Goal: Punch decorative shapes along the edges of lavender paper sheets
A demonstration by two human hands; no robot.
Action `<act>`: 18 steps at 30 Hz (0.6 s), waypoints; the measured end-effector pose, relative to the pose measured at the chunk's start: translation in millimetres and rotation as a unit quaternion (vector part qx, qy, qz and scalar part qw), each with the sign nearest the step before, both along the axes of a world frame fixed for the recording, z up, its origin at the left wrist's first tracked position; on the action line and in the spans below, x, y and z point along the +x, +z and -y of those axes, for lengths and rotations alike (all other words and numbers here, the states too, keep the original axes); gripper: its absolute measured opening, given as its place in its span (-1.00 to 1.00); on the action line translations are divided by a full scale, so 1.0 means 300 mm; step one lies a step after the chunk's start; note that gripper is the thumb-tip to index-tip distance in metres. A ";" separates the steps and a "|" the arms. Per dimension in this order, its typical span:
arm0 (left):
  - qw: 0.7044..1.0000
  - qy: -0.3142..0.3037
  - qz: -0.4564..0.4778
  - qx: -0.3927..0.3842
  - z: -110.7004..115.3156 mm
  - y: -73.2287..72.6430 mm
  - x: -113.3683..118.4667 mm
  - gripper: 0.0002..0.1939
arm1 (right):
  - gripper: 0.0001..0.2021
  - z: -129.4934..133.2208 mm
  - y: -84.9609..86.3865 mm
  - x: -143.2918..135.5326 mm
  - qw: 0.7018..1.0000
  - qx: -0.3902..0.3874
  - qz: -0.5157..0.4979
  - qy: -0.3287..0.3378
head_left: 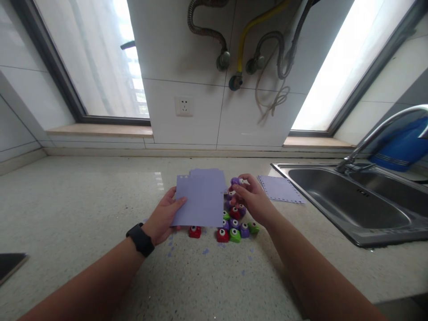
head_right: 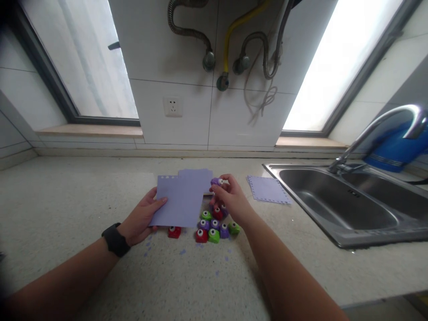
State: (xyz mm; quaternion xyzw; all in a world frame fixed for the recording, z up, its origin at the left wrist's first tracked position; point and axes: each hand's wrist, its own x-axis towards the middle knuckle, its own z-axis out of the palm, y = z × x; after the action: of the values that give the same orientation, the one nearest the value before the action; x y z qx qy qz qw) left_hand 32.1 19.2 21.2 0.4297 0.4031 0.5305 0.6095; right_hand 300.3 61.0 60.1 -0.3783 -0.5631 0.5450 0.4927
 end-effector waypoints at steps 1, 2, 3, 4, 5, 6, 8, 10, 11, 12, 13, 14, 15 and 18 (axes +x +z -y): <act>1.000 -0.001 -0.010 -0.004 0.001 -0.001 0.000 -0.49 | -0.63 -0.002 -0.002 0.000 1.000 -0.001 -0.010 -0.003; 1.000 -0.003 -0.016 -0.007 0.002 -0.001 0.000 -0.49 | -0.62 -0.005 -0.005 0.002 1.000 -0.004 -0.019 -0.006; 1.000 -0.007 -0.016 -0.008 0.003 0.000 0.000 -0.48 | -0.62 -0.008 -0.007 0.003 1.000 -0.009 -0.026 -0.011; 1.000 -0.011 -0.012 -0.006 0.004 0.002 0.000 -0.48 | -0.61 -0.011 -0.009 0.005 0.999 -0.013 -0.030 -0.016; 1.000 -0.015 -0.005 -0.003 0.005 0.004 0.000 -0.47 | -0.61 -0.013 -0.010 0.007 0.999 -0.017 -0.034 -0.020; 1.000 -0.019 0.003 0.002 0.005 0.006 0.000 -0.47 | -0.61 -0.014 -0.011 0.009 0.999 -0.021 -0.037 -0.024; 0.999 -0.026 0.016 0.012 0.002 0.006 -0.001 -0.46 | -0.59 -0.016 -0.009 0.011 0.998 -0.031 -0.047 -0.027; 0.999 -0.027 0.022 0.016 -0.002 0.001 -0.004 -0.45 | -0.59 -0.016 -0.006 0.011 0.996 -0.044 -0.067 -0.026; 0.999 -0.024 0.023 0.016 -0.005 -0.003 -0.005 -0.45 | -0.60 -0.016 -0.005 0.010 0.995 -0.048 -0.080 -0.025; 0.999 -0.019 0.025 0.015 -0.007 -0.007 -0.006 -0.46 | -0.61 -0.016 -0.005 0.008 0.994 -0.050 -0.092 -0.024; 0.999 -0.015 0.027 0.015 -0.009 -0.011 -0.008 -0.48 | -0.62 -0.015 -0.005 0.006 0.993 -0.048 -0.103 -0.024; 0.999 -0.009 0.029 0.014 -0.010 -0.015 -0.008 -0.50 | -0.63 -0.014 -0.005 0.004 0.992 -0.046 -0.111 -0.026; 0.999 -0.003 0.032 0.012 -0.010 -0.018 -0.009 -0.53 | -0.62 -0.012 -0.005 0.001 0.992 -0.042 -0.117 -0.028; 0.999 0.019 0.039 0.006 -0.008 -0.023 -0.006 -0.58 | -0.56 -0.006 -0.002 -0.005 0.989 -0.024 -0.140 -0.032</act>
State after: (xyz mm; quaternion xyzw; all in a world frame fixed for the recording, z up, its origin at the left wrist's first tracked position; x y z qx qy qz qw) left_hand 30.2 21.7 14.4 0.4047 0.3838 0.5604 0.6123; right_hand 298.9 63.0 59.4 -0.3279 -0.4633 0.5897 0.5745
